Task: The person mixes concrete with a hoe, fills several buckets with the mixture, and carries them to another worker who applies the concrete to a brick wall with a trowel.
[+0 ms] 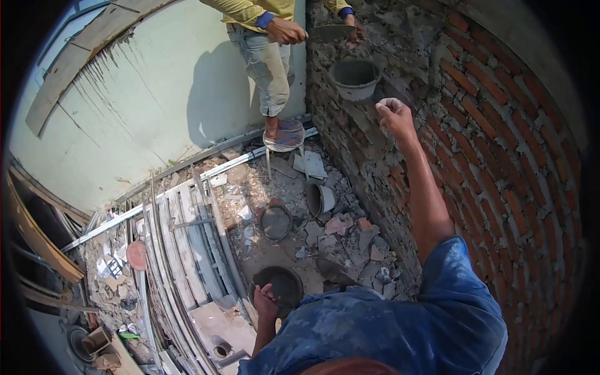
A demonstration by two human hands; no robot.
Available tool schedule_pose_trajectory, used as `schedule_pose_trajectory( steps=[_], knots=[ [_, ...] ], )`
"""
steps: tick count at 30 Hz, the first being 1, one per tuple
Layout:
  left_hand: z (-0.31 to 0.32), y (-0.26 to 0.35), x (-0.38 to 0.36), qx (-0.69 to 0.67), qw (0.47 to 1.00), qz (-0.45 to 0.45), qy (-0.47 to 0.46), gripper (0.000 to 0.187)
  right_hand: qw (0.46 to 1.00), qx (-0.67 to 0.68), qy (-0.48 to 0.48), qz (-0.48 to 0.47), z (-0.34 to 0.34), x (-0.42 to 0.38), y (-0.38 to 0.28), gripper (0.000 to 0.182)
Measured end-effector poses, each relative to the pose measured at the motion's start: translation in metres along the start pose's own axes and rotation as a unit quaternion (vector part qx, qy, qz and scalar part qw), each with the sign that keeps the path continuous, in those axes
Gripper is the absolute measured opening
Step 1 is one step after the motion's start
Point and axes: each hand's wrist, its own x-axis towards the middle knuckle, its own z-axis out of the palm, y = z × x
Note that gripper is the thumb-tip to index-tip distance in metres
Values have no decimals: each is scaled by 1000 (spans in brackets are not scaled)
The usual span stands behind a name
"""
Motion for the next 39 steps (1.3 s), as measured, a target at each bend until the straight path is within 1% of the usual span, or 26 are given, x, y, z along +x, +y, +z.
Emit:
schedule_pose_trajectory(
  steps=[1,3,5,7,10,11,12,13,14,16,17,19,20,22,23,24,25,27,29,31,32,34,35,36,38,39],
  knots=[
    [5,-1,2,4,1000,1,8,40,1000,5,-1,7,-2,22,25,24],
    [9,-7,1,-7,1000,-5,9,41,978,-157,129,-55,-7,60,75,43],
    [15,-10,-2,-15,1000,-16,7,42,943,-272,173,-81,-1,95,92,60],
    [28,-8,2,-28,999,-26,-1,42,914,-349,203,-42,13,126,89,65],
    [43,1,-7,-45,998,-45,23,45,920,-349,177,0,27,159,89,56],
    [48,5,-11,-55,997,-44,13,47,972,-212,99,21,32,168,94,50],
    [53,8,-15,-67,997,-42,3,49,997,-67,18,43,38,174,100,44],
    [54,11,-20,-94,994,-51,-30,56,997,-57,34,40,41,162,92,34],
    [61,17,-28,-103,993,-52,-11,56,997,-58,17,51,46,146,85,34],
    [67,27,-39,-98,975,-100,-174,57,999,-20,20,24,60,109,71,34],
    [54,32,-33,-111,976,-100,-157,57,999,-23,1,35,69,86,63,34],
    [24,32,-13,-57,916,-131,-376,54,981,-68,-116,142,87,39,47,31],
    [34,29,-13,-73,918,-130,-368,54,976,-56,-163,134,99,12,51,32],
    [70,29,-9,-8,978,7,-209,48,969,-77,-202,122,121,-37,89,33],
    [70,24,4,-24,979,6,-201,48,950,-86,-247,170,129,-64,84,34],
    [66,18,13,-81,964,-8,-251,48,945,-102,-270,157,139,-89,113,34],
    [61,13,23,-137,944,-20,-300,49,923,-203,-285,163,149,-114,128,37],
    [64,3,41,-123,952,-31,-279,50,903,-221,-338,144,166,-170,171,40],
    [64,-13,64,-110,957,-45,-263,52,849,-281,-419,158,183,-224,197,34],
    [53,-32,85,-78,971,-71,-213,58,776,-318,-536,90,195,-275,230,22],
    [42,-40,93,-88,972,-77,-203,58,767,-321,-547,96,202,-296,245,22],
    [20,-58,108,-79,970,-81,-214,57,729,-303,-614,-12,214,-328,272,16],
    [8,-66,115,-91,970,-86,-206,57,645,-334,-685,57,228,-327,272,23],
    [-6,-74,121,-115,975,-59,-179,48,634,-338,-692,65,237,-332,280,23],
    [-30,-90,129,-149,977,-42,-148,41,581,-319,-745,-78,247,-343,297,33],
    [-42,-96,136,-199,968,-24,-149,32,580,-305,-747,-117,248,-351,309,40]
  ],
)
